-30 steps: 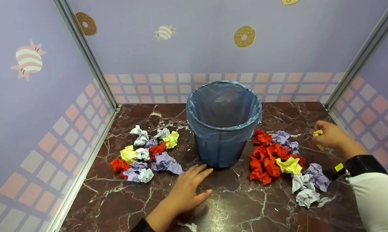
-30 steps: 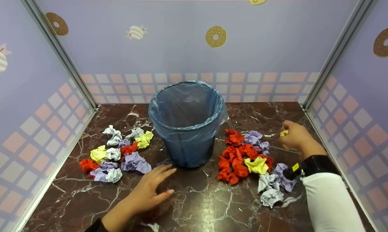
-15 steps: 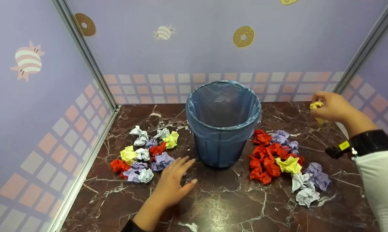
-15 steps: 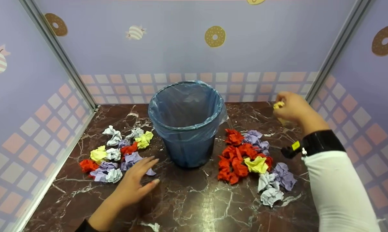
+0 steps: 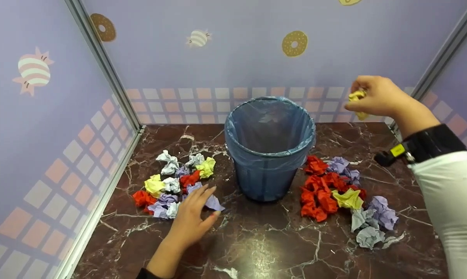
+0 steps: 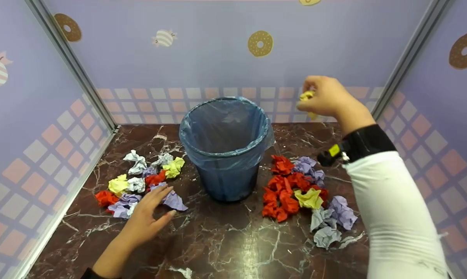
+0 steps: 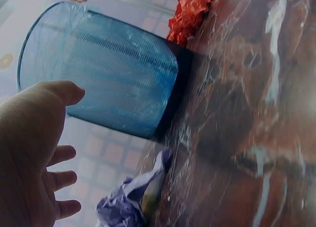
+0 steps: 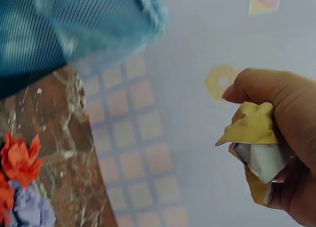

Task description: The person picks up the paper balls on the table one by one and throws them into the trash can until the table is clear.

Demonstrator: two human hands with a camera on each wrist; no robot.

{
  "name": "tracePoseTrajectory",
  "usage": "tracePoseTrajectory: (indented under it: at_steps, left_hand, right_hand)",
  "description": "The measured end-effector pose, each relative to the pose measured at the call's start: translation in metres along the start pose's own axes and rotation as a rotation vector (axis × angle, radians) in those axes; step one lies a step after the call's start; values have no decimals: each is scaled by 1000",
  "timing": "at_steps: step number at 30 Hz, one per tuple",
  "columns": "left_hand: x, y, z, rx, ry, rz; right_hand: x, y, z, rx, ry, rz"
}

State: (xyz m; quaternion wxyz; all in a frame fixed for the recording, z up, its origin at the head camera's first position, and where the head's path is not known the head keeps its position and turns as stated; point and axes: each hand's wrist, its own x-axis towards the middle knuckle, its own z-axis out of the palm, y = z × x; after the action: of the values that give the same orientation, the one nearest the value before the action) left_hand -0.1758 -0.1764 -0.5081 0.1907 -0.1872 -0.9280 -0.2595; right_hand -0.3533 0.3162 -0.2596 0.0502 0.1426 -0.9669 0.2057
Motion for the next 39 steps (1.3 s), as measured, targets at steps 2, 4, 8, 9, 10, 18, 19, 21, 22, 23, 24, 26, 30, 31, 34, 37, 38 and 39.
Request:
tracePoseTrajectory:
  at_steps: [2, 4, 8, 9, 10, 18, 19, 21, 22, 23, 24, 26, 30, 31, 34, 37, 38, 39]
  left_hand:
    - [-2, -5, -2, 1, 17, -8]
    - [-3, -9, -5, 1, 28, -16]
    - [-7, -18, -9, -7, 46, -38]
    - [-9, -20, -9, -6, 46, -51]
    - [-10, -22, -10, -4, 48, -63]
    - [-23, -31, -16, -2, 45, -175]
    - [-24, -32, -16, -3, 50, -176]
    - [-25, -33, -17, -4, 57, -182]
    - [-26, -34, -17, -3, 61, -183]
    - [-27, -35, -17, 0, 63, -183]
    - [-28, -35, -18, 1, 66, -184]
    - [-29, -37, -19, 4, 72, -187]
    - [-31, -37, -21, 3, 76, -191]
    - [-31, -38, -21, 3, 75, -190]
    - [-31, -38, -22, 5, 70, -193]
    - [-31, -38, -23, 8, 64, -202]
    - [-32, -38, -23, 9, 63, -206]
    - [-32, -38, -23, 8, 62, -211]
  right_hand:
    - [8, -15, 2, -13, 13, -38]
    - [16, -29, 5, -27, 35, -87]
    - [30, -57, 15, -46, 60, -182]
    - [34, -64, 17, -42, 57, -197]
    - [37, -71, 20, -37, 53, -213]
    - [55, -128, 45, -11, 1, -348]
    - [56, -133, 48, -14, -11, -360]
    - [57, -143, 54, -26, -32, -385]
    - [57, -147, 58, -36, -43, -394]
    - [57, -152, 61, -42, -55, -399]
    - [58, -156, 64, -48, -67, -406]
    - [58, -165, 70, -56, -94, -419]
    - [59, -177, 79, -77, -153, -449]
    - [59, -178, 81, -84, -163, -455]
    - [58, -180, 84, -97, -169, -460]
    - [58, -181, 84, -86, -159, -455]
    - [58, -181, 85, -81, -157, -455]
    - [58, -181, 85, -80, -154, -455]
